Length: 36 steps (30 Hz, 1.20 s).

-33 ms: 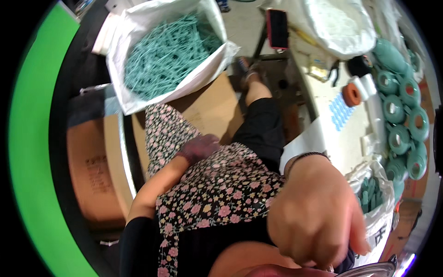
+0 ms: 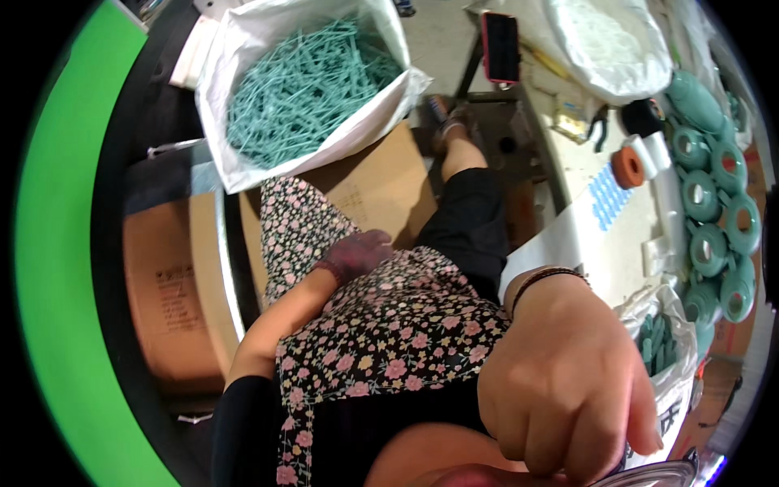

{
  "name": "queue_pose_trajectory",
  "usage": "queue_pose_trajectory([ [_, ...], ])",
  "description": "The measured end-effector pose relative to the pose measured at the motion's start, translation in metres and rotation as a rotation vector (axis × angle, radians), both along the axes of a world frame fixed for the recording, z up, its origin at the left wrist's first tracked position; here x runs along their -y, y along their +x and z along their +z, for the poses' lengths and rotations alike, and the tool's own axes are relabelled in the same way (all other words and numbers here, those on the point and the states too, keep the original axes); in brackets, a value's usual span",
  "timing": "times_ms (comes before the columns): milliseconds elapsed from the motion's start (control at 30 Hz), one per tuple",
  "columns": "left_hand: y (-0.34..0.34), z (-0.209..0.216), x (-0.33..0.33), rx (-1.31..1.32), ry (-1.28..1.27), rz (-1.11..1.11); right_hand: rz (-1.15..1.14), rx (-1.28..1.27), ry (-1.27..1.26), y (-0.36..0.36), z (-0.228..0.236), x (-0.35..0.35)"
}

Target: The person assembles thermocups by taking components from containers, placing a seal inside the cup body, and then placing the cups on a stack.

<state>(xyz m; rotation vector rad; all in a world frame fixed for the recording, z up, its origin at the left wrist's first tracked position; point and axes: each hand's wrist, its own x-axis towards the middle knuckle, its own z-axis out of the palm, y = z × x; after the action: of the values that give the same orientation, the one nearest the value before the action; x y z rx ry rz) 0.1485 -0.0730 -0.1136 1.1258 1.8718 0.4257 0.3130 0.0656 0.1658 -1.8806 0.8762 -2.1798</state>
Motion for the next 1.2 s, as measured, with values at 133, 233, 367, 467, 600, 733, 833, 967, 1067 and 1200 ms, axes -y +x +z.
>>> queue_pose_trajectory([
  [133,-0.004,0.001,0.017,-0.168,0.258,-0.069,-0.235,0.234,-0.164,0.008,0.005,0.033],
  [233,-0.010,0.001,0.022,-0.289,0.270,-0.202,-0.427,0.379,-0.312,0.004,-0.001,0.044],
  [367,-0.014,-0.030,0.022,-0.353,0.416,-0.286,-0.185,0.077,-0.353,-0.041,-0.007,0.045],
  [467,-0.016,-0.021,0.014,-0.273,0.271,-0.280,-0.189,0.245,-0.294,-0.042,0.002,0.045],
  [600,-0.009,0.001,0.012,-0.078,0.005,0.021,0.040,0.023,-0.019,-0.063,-0.017,0.031],
  [733,-0.010,0.000,0.006,-0.164,0.039,-0.160,-0.296,0.624,0.245,-0.079,-0.091,-0.019],
  [833,-0.013,-0.053,0.023,-0.374,0.439,-0.290,-0.845,1.383,0.110,-0.098,-0.223,-0.050],
  [967,-0.009,-0.010,0.020,-0.222,0.181,-0.159,-1.013,2.010,0.223,-0.066,-0.338,-0.056],
  [1067,-0.011,-0.013,0.026,-0.157,0.087,-0.087,-1.089,1.782,0.472,-0.071,-0.342,-0.054],
  [1200,-0.012,0.014,0.023,-0.178,0.118,-0.130,-1.147,1.776,0.483,-0.072,-0.351,-0.055],
])
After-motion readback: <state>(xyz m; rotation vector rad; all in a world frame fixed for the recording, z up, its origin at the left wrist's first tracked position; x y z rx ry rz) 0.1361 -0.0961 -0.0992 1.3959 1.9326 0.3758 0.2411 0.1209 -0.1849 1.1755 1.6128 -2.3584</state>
